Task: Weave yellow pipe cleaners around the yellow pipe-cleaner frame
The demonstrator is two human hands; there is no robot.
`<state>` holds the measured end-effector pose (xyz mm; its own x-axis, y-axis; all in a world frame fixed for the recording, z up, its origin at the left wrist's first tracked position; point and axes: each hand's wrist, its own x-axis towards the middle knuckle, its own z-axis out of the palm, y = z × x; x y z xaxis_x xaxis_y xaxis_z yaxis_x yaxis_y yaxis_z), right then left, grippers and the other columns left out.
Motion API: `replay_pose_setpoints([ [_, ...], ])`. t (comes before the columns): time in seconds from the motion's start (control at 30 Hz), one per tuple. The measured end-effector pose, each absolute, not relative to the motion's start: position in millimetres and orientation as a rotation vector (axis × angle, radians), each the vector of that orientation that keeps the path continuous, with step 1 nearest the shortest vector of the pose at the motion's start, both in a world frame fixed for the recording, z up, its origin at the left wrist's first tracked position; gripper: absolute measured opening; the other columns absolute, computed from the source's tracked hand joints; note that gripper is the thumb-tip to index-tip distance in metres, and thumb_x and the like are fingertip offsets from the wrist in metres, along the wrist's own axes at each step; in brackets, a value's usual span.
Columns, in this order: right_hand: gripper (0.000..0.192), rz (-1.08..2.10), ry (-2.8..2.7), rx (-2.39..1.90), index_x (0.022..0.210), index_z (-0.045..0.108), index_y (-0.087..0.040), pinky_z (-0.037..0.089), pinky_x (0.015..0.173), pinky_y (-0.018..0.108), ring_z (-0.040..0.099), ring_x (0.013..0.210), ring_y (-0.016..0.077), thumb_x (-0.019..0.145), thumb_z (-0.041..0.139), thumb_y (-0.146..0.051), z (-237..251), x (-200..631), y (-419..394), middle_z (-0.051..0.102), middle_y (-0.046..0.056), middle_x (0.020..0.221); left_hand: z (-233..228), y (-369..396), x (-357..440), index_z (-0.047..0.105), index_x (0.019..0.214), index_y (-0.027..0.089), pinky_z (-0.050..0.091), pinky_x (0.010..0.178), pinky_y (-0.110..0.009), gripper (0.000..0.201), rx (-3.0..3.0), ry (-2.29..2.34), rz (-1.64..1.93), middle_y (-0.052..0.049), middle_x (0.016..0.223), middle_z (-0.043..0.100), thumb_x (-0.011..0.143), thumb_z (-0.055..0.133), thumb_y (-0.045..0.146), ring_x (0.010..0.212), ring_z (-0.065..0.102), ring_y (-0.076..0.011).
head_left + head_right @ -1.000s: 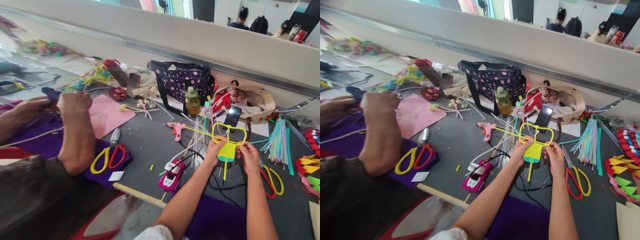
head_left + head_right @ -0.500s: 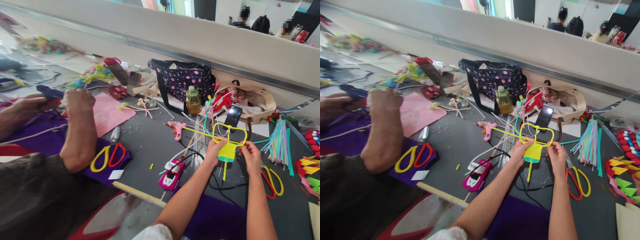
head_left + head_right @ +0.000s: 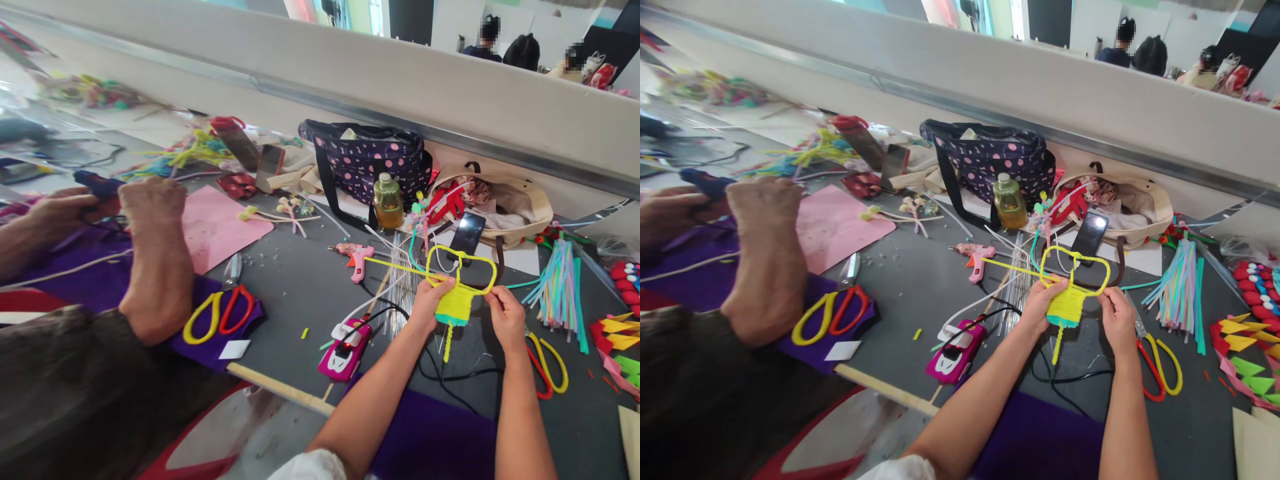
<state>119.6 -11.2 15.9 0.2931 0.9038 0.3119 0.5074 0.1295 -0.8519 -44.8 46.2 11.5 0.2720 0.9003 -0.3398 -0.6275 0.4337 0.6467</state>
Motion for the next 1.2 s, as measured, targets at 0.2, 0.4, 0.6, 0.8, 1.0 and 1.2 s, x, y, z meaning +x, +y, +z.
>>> replay_pose_setpoints([
  [0.2, 0.034, 0.801, -0.745, -1.306, 0.095, 0.068, -0.019, 0.048, 0.062, 0.028, 0.061, 0.069, 0.0157, 0.081, 0.063, -0.05, 1.5, 126.7, -6.0, 0.068, 0.004, 0.082, 15.4, 40.7, -42.6, 0.061, 0.072, 0.015, 0.05, 0.063, -0.028, 0.035, 0.38, 0.652, 1.075, -0.002, 0.066, 0.067, 0.055, 0.087, 0.032, 0.059, 0.063, -0.0156],
  [0.4, 0.037, 0.985, -0.538, -1.213, 0.106, 0.062, -0.023, 0.054, 0.08, 0.036, 0.065, 0.097, 0.021, 0.078, 0.063, -0.047, -23.1, 128.4, 35.6, 0.069, 0.007, 0.105, 25.3, 29.0, -41.2, 0.06, 0.067, 0.015, 0.045, 0.058, -0.024, 0.034, 0.396, 0.482, 0.948, 0.001, 0.062, 0.059, 0.054, 0.087, 0.032, 0.055, 0.056, -0.0112],
  [0.6, 0.034, 0.993, -0.407, -1.164, 0.099, 0.059, -0.022, 0.048, 0.095, 0.037, 0.06, 0.11, 0.0187, 0.086, 0.051, -0.053, -38.7, 131.2, 114.7, 0.067, 0.007, 0.111, 23.2, 18.7, -49.4, 0.06, 0.062, 0.014, 0.04, 0.055, -0.023, 0.033, 0.43, 0.333, 0.84, 0.001, 0.061, 0.055, 0.052, 0.086, 0.032, 0.053, 0.051, -0.0095],
  [0.8, 0.038, 1.176, -0.386, -1.101, 0.087, 0.063, -0.02, 0.053, 0.087, 0.039, 0.068, 0.095, 0.0218, 0.085, 0.052, -0.057, -43.2, 129.3, 159.4, 0.072, 0.007, 0.088, 12.1, 24.5, -65.9, 0.061, 0.059, 0.013, 0.036, 0.051, -0.023, 0.035, 0.504, 0.324, 0.714, -0.001, 0.059, 0.055, 0.047, 0.088, 0.033, 0.051, 0.05, -0.0103],
  [1.0, 0.026, 1.301, -0.35, -1.102, 0.078, 0.065, -0.02, 0.058, 0.075, 0.041, 0.072, 0.078, 0.0254, 0.076, 0.069, -0.046, -48.8, 130.8, 173.5, 0.072, 0.006, 0.067, -0.5, 15.3, -57.3, 0.062, 0.057, 0.013, 0.034, 0.049, -0.024, 0.035, 0.453, 0.344, 0.664, -0.001, 0.056, 0.054, 0.045, 0.088, 0.033, 0.048, 0.048, -0.0106],
  [1.2, 0.03, 1.355, -0.341, -1.079, 0.084, 0.07, -0.018, 0.058, 0.076, 0.044, 0.071, 0.088, 0.0288, 0.075, 0.07, -0.046, -48.0, 129.9, 171.3, 0.075, 0.01, 0.078, 1.1, 9.7, -57.9, 0.061, 0.055, 0.015, 0.032, 0.048, -0.023, 0.031, 0.356, 0.343, 0.663, 0.0, 0.054, 0.051, 0.046, 0.087, 0.03, 0.047, 0.046, -0.0099],
])
